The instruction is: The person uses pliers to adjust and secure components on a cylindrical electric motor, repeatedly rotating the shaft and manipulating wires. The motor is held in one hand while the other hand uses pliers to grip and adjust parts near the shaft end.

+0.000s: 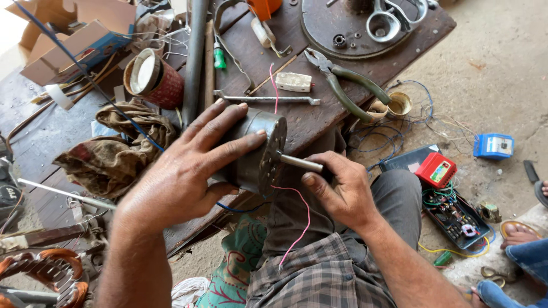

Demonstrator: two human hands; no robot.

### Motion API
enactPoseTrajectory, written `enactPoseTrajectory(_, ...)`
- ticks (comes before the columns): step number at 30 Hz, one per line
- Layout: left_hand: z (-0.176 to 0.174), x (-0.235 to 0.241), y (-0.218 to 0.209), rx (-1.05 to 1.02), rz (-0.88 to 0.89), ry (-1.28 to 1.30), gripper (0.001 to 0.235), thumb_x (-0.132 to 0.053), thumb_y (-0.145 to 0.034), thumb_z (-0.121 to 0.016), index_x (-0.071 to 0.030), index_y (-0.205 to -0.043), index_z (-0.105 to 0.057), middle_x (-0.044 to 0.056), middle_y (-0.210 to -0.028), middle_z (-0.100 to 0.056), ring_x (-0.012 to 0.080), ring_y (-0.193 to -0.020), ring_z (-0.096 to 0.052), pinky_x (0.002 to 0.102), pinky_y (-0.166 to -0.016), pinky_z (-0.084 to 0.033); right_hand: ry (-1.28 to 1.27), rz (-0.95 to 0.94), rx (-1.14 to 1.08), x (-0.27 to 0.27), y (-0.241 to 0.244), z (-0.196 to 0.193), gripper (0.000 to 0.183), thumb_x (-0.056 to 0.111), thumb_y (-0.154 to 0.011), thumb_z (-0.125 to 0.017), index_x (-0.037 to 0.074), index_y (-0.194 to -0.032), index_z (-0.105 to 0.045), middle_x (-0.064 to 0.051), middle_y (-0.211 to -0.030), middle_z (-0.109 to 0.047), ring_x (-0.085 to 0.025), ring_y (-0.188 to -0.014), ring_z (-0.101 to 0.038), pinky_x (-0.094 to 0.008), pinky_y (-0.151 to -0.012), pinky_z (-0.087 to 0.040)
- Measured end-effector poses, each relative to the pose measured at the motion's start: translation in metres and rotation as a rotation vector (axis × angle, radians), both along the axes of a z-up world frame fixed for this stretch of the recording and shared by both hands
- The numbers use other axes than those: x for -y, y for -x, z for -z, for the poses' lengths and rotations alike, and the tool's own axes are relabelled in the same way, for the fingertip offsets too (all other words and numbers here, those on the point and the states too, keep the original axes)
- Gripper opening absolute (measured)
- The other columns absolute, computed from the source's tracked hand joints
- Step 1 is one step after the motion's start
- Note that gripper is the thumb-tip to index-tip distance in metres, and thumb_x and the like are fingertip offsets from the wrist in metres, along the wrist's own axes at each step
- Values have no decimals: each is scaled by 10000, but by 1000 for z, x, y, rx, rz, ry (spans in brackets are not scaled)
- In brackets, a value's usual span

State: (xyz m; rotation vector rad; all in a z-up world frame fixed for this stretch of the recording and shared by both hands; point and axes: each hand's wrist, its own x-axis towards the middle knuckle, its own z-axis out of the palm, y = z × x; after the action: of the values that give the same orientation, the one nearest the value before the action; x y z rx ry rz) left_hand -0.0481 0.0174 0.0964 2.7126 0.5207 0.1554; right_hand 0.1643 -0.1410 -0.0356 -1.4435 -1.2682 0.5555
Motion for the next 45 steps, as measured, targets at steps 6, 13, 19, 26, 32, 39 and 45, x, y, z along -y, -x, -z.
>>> enactPoseTrajectory(6, 19, 17, 8, 187, -84, 13, 1014, -349, -497, -976, -249, -1426, -580, 171, -1627, -328, 445, -1525, -268, 541, -1215, -315, 59, 58, 85, -5, 7, 0, 320, 352, -964, -700, 32, -955, -692, -116, -773, -692, -234, -649, -663, -340, -600, -489)
enactPoseTrajectory(13, 64, 37, 11, 577, -308, 74, 1170, -405, -625, -987, -150, -1587, -371, 186, -1686, -304, 417, -1581, -333, 498, -1294, -361, -64, 154, 298, -7, 7, -11, 291, 323, -976, -719, 35, -953, -685, -127, -789, -664, -283, -688, -643, -381, -627, -477)
enactPoseTrajectory(19, 93, 51, 4, 639, -373, 60, 1135, -367, -652, -999, -150, -1588, -394, 234, -1696, -273, 429, -1581, -343, 488, -1277, -395, -98, 150, 458, -13, -13, -47, 275, 311, -986, -748, 44, -960, -685, -99, -803, -663, -277, -709, -648, -397, -659, -479)
enactPoseTrajectory(26, 93, 41, -5, 649, -508, -42, 1141, -368, -627, -974, -62, -1555, -386, 215, -1629, -365, 440, -1551, -301, 517, -1268, -296, -177, 79, 797, -49, -9, -104, 263, 297, -933, -779, 47, -927, -696, -121, -830, -682, -323, -762, -668, -448, -671, -498)
enactPoseTrajectory(32, 79, 30, 1, 705, -423, 7, 1010, -251, -781, -864, 1, -1596, -323, 215, -1655, -389, 411, -1605, -298, 488, -1301, -300, -268, 58, 847, -93, 21, -112, 273, 314, -921, -753, 65, -852, -668, -90, -731, -650, -283, -681, -661, -443, -614, -499)
enactPoseTrajectory(39, 80, 15, -11, 870, -313, 202, 658, 10, -983, -687, -83, -1564, -393, 172, -1508, -552, 275, -1433, -533, 385, -1232, -411, -300, 135, 575, -89, 51, -100, 232, 225, -980, -698, 47, -1124, -656, -113, -991, -641, -296, -888, -656, -426, -755, -504)
enactPoseTrajectory(45, 77, -1, -9, 821, -388, 441, 398, 20, -1085, -604, -19, -1475, -532, 128, -1313, -700, 152, -1232, -649, 339, -1171, -455, -329, 48, 401, -8, 47, -53, 318, 174, -939, -780, 20, -1169, -623, -143, -1100, -613, -311, -932, -622, -446, -823, -486)
